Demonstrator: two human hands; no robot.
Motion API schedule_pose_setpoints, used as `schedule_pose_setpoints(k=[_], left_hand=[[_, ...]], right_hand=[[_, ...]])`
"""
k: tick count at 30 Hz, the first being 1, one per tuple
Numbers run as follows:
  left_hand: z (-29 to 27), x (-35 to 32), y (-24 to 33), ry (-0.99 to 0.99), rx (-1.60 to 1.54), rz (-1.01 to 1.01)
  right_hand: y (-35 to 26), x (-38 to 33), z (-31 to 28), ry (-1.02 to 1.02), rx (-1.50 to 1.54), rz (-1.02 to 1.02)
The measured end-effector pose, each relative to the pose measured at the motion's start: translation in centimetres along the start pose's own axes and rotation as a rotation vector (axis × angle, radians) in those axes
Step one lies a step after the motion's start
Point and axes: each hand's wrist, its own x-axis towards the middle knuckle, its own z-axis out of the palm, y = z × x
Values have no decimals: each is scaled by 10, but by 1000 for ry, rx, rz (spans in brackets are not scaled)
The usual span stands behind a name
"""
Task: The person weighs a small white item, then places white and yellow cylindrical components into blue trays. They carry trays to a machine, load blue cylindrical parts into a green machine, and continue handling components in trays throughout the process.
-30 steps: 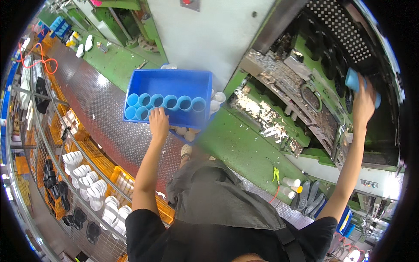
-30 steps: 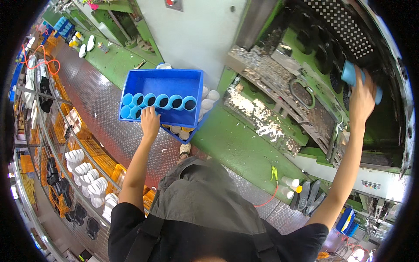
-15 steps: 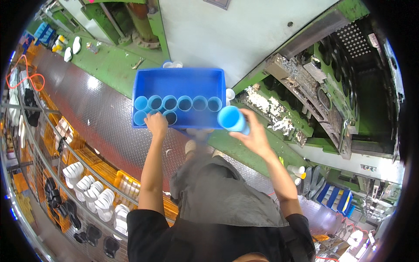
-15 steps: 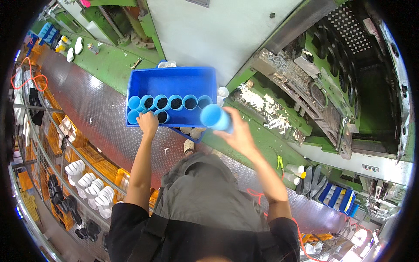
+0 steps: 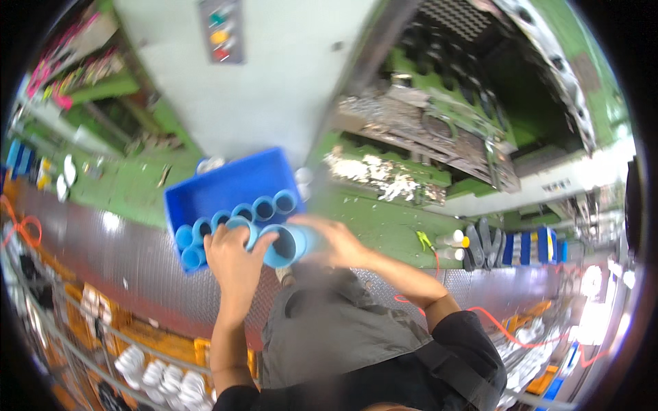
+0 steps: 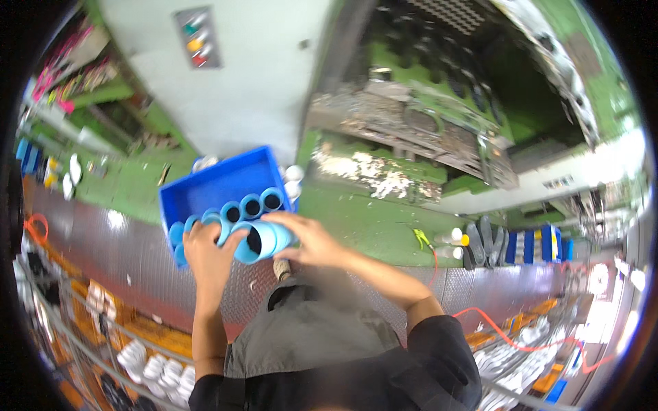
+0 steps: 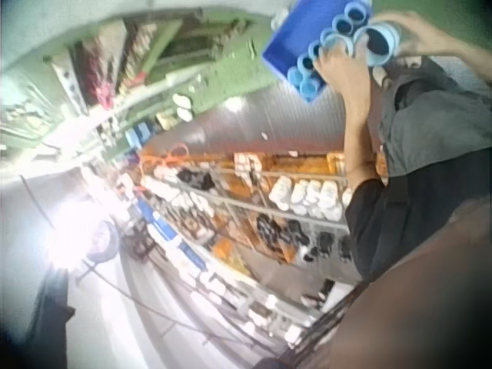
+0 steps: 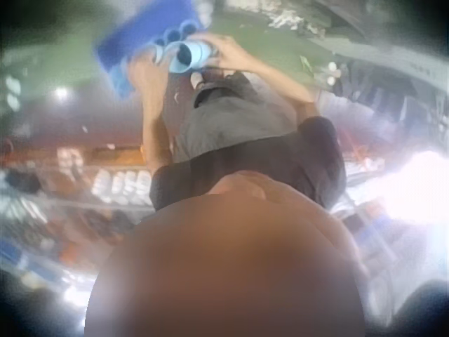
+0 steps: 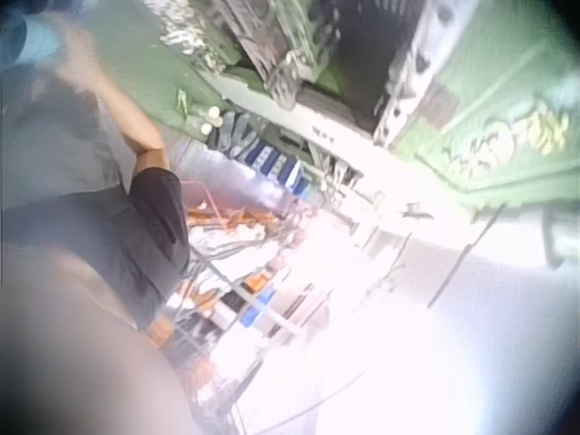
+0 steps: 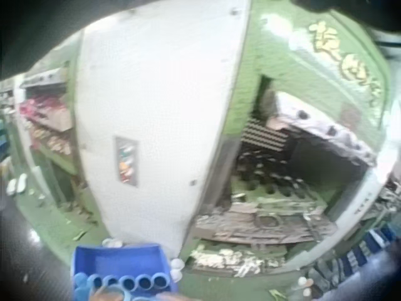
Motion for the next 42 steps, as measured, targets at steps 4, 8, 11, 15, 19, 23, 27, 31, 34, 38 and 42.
schedule_pose_setpoints(k=[4,8,11,15,19,23,27,31,34,38,42], left_hand=[[-2,7,48,16,-82,200],[2,7,76,-1,-146,253],[22,10,92,-51,-139,290],[46,7,117,-32,-141,301],[59,7,137,35,-91,296],[58,12,151,99,-67,216],[52,21,167,132,-14,199],[47,46,185,132,-56,261],[39,70,201,146,-149,321],[26,102,225,236,-293,395],[28,118,257,203,-493,514]], right_hand=[[-43,-36,-59,103,42,239],[-70,-68,-176,396,-327,185],[-59,-58,-280,626,-626,55],[-17,-19,-392,649,-1028,108],[33,10,-447,458,-1421,1],[68,35,-476,301,-1567,25],[111,71,-497,428,-1396,-125],[123,102,-508,519,-1480,-244],[80,90,-476,614,-1315,-278],[-8,15,-389,377,-1091,-377],[-65,-35,-343,-76,-193,16]])
